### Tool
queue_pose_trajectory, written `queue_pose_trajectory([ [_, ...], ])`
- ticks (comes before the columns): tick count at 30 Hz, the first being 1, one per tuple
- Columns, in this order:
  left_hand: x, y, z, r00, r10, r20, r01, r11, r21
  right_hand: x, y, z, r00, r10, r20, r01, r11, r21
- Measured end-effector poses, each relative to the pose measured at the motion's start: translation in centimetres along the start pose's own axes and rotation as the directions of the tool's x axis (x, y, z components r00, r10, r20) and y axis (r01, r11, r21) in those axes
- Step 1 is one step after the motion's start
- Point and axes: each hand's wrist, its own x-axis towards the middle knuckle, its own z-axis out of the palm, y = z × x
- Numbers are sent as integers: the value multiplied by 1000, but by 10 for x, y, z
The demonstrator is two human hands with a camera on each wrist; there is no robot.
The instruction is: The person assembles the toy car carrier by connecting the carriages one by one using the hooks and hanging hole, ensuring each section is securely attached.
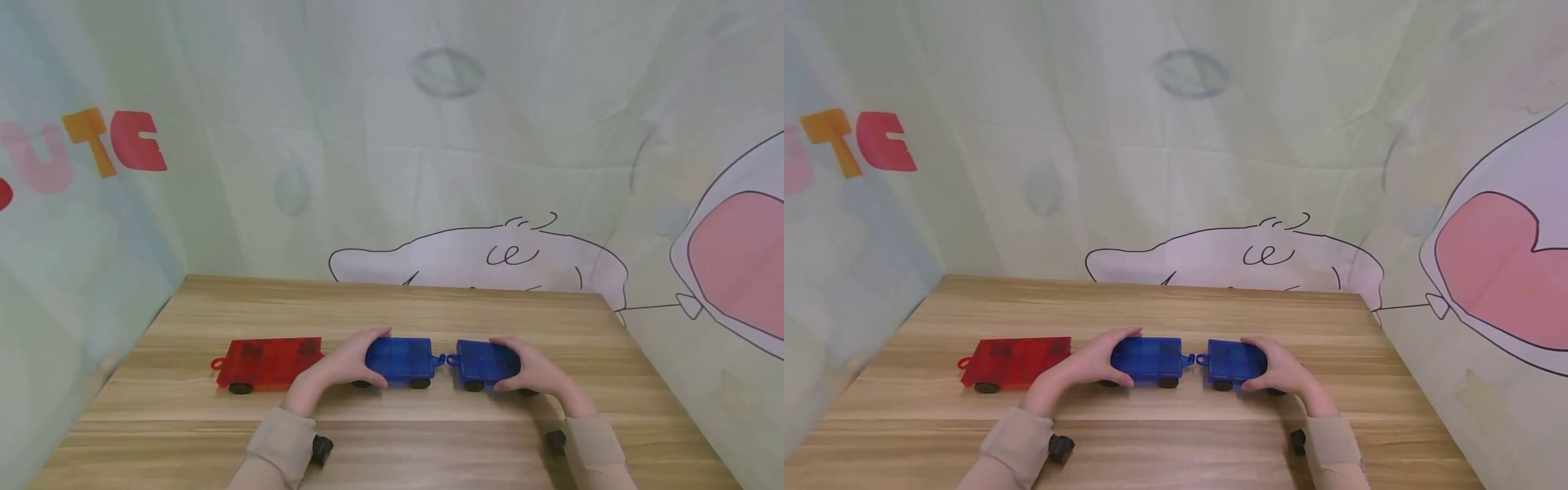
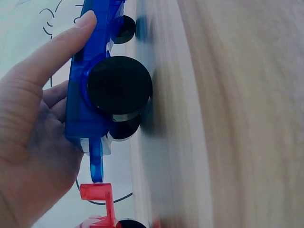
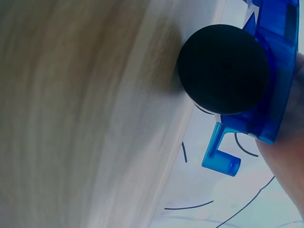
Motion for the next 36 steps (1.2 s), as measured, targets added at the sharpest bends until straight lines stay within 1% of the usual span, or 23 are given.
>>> queue_pose_trajectory([
  [8, -1, -1, -1, 1000, -17, 8, 17, 1000, -6, -1, 0, 1, 1000, 11, -19, -11, 1000, -5],
  [12, 0, -2, 0, 1000, -10, 5, 10, 1000, -3, 0, 0, 2, 999, 30, -20, -30, 1000, -8],
  [16, 0, -3, 0, 1000, -6, 2, 6, 1000, -9, 0, 0, 2, 999, 43, -13, -43, 999, -7],
  [24, 1, -4, 2, 1000, -21, 1, 21, 1000, -8, 2, -2, 4, 999, 32, 2, -32, 999, 6],
  [31, 1, -3, 2, 1000, -28, 0, 28, 1000, -7, 5, -6, 4, 999, 50, 22, -50, 999, 7],
  [36, 1, -3, 2, 1000, -26, -1, 26, 1000, -3, 6, -6, 6, 999, 41, 21, -41, 999, 10],
])
